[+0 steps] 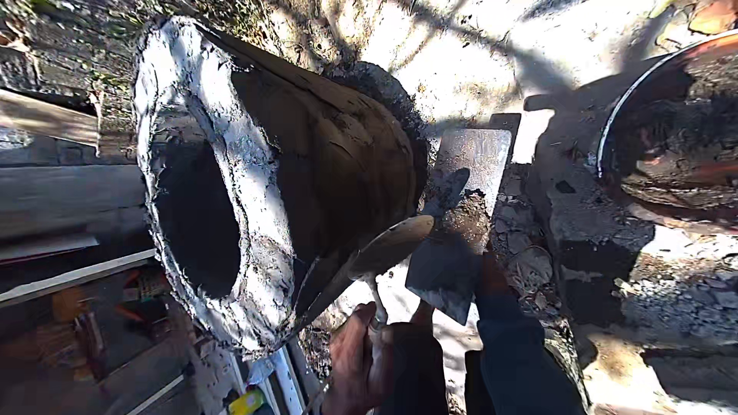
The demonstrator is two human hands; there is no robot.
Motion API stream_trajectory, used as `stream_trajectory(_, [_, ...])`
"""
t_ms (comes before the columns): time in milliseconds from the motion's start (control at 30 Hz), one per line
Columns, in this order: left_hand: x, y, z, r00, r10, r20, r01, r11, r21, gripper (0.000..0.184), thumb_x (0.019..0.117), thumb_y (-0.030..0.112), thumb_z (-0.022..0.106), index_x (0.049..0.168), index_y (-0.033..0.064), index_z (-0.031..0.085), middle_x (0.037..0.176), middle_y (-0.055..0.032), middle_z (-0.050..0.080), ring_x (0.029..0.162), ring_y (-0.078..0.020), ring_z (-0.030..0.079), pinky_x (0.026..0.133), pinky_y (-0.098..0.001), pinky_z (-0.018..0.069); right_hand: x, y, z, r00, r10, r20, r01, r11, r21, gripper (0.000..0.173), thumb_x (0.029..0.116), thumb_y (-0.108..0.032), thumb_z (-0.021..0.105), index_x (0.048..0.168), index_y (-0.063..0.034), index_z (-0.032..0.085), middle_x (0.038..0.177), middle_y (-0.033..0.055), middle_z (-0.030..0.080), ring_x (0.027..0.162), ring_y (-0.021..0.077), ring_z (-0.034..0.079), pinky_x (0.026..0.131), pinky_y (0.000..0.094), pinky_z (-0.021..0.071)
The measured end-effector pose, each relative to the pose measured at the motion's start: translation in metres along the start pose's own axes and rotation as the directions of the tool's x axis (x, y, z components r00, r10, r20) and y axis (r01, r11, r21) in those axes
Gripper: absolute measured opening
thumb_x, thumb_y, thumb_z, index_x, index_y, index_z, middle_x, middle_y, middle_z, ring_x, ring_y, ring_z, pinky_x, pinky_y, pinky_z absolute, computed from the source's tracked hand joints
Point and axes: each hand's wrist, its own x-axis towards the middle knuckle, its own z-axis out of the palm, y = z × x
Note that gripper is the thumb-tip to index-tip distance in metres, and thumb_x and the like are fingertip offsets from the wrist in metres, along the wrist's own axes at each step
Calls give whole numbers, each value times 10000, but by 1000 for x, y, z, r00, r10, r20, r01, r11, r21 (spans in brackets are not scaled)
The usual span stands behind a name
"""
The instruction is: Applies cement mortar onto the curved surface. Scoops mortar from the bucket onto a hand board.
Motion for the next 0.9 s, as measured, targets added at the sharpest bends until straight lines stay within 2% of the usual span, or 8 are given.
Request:
stream_trajectory(67, [2,-34,-35,995,-80,-60,68,982,-178,417,1082,535,333,1079,206,589,769,78,585,633,6,581,588,-174,524,10,0,35,996,20,84,-24,998,55,402,1127,-205,169,1123,-115,561,818,-85,669,759,-54,644,693,161,567])
stream_trajectory(200, [29,-122,-99,971,-205,-127,124,877,-464,330,1044,565,437,1082,319,655,814,147,664,609,-10,604,528,-175,517,65,50,85,919,-193,345,198,980,21,393,1086,-281,287,983,-198,658,782,-115,686,694,-43,632,645,168,552])
stream_trajectory(267, [43,-169,-118,971,-217,-101,132,839,-527,340,1028,582,464,1079,297,643,785,129,657,574,-32,593,503,-192,514,93,69,111,862,-297,411,400,896,-193,377,1054,-430,450,1117,-171,715,898,-74,695,726,-22,608,659,210,537])
stream_trajectory(333, [51,-211,-129,976,-211,-48,141,785,-603,361,1032,565,469,1098,266,661,782,104,654,572,-53,591,502,-209,516,100,76,149,876,-324,356,437,846,-306,413,1027,-459,553,1159,-100,709,773,-4,616,509,45,462,454,240,427])
stream_trajectory(400, [52,-236,-130,977,-213,2,154,700,-697,355,1027,541,489,1079,237,664,773,86,648,569,-58,587,498,-208,513,97,71,169,888,-340,310,440,823,-359,431,1020,-448,592,1224,-79,683,741,0,581,485,59,433,451,255,424])
stream_trajectory(567, [46,-255,-120,985,-174,14,106,528,-842,368,1011,551,516,1132,237,663,834,75,683,589,-54,613,512,-198,524,75,73,181,849,-429,309,523,768,-370,398,1018,-460,594,1117,-88,695,647,-15,530,464,76,457,436,269,439])
stream_trajectory(633, [46,-256,-120,984,-175,19,101,475,-874,365,1006,543,531,1153,233,656,847,69,689,598,-59,624,521,-204,534,59,80,181,848,-439,296,525,767,-368,422,1017,-452,606,1175,-74,705,644,16,547,450,99,452,419,280,432])
stream_trajectory(900, [45,-261,-118,990,-144,4,67,436,-898,379,1009,511,555,1199,193,634,884,42,689,623,-82,632,533,-217,545,2,91,191,925,-331,188,380,829,-410,322,998,-453,636,1039,-141,704,605,2,513,447,79,419,427,246,381])
